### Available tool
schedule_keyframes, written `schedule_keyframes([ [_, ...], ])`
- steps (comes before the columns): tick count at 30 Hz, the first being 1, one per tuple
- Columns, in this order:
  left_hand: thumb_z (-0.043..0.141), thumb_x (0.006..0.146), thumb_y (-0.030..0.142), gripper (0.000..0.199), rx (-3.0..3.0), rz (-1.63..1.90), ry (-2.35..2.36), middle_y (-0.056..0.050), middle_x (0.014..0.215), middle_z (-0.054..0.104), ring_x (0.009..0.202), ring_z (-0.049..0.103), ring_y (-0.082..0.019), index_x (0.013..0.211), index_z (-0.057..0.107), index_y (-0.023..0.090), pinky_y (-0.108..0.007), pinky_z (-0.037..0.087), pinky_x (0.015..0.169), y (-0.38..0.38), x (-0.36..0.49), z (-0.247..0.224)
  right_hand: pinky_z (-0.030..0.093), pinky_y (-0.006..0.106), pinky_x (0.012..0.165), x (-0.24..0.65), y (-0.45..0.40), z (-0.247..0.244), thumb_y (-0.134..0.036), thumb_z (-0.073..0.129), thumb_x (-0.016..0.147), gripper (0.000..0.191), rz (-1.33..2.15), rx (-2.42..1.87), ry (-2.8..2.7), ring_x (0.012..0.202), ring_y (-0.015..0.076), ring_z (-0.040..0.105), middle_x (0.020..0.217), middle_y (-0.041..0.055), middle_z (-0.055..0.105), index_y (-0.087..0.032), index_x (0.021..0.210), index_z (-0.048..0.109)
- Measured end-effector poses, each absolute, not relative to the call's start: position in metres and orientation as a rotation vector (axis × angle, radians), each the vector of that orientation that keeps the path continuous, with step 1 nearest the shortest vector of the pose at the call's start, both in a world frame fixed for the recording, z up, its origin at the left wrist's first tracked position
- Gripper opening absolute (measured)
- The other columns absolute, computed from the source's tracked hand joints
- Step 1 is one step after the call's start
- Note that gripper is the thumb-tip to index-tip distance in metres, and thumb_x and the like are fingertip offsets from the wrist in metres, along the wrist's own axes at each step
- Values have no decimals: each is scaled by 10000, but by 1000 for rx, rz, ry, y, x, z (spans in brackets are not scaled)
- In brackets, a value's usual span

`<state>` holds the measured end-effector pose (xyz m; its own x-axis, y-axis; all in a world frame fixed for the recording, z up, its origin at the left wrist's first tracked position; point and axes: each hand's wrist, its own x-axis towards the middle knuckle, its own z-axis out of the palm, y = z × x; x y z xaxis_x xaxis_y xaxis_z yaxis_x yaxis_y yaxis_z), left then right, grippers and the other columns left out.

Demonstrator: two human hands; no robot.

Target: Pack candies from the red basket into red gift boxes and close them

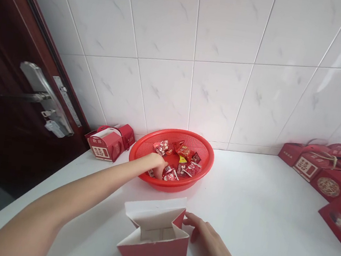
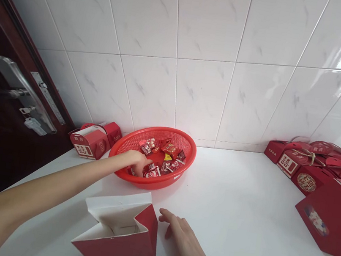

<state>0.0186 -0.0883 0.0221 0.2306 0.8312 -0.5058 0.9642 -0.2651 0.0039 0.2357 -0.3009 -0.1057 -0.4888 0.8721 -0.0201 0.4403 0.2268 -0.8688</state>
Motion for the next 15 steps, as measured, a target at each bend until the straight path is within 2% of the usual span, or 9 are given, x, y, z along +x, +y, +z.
schedule_keyframes([
  [2, 953, 474, 432, 558, 2167, -616, 1691, -135, 801, 760, 812, 727, -371, 933, 775, 170, -391, 570, 685, -92, 23, 16, 437, 460, 1060, 236, -300, -106, -305, 747, 747, 917, 1194, -1197, -2032, 1146, 297, 566, 1254, 120, 593, -261, 1558, 322],
  [4, 923, 606, 438, 447, 2129, -641, 1698, -112, 761, 735, 769, 724, -329, 895, 751, 144, -397, 581, 675, -92, 29, 15, 436, 455, 1065, 236, -300, -107, -298, 747, 752, 908, 1179, -1167, -2048, 1153, 290, 564, 1291, 116, 585, -273, 1555, 323],
  [6, 817, 808, 423, 345, 2107, -632, 1700, -83, 850, 729, 782, 717, -250, 965, 720, 131, -383, 598, 705, -89, 35, 15, 435, 446, 1070, 236, -299, -109, -287, 742, 757, 888, 1153, -1146, -2059, 1164, 283, 562, 1329, 114, 575, -280, 1545, 333],
  [8, 698, 944, 368, 268, 2129, -558, 1691, -68, 999, 715, 861, 706, -199, 1070, 686, 132, -371, 605, 767, -85, 42, 15, 440, 440, 1065, 236, -299, -111, -282, 734, 762, 864, 1132, -1146, -2064, 1161, 281, 567, 1331, 116, 579, -275, 1535, 347],
  [12, 649, 984, 333, 279, 2240, -247, 1623, -80, 1185, 672, 1007, 681, -219, 1201, 648, 159, -393, 598, 849, -77, 55, 15, 449, 436, 1058, 235, -299, -113, -290, 724, 767, 856, 1102, -1148, -2066, 1150, 284, 580, 1321, 126, 589, -261, 1534, 345],
  [15, 657, 965, 378, 378, 2260, -51, 1585, -101, 1189, 685, 934, 699, -209, 1278, 615, 171, -358, 599, 797, -71, 56, 19, 466, 431, 1037, 236, -299, -112, -291, 730, 755, 870, 1077, -1157, -2070, 1122, 285, 592, 1278, 119, 606, -261, 1537, 347],
])
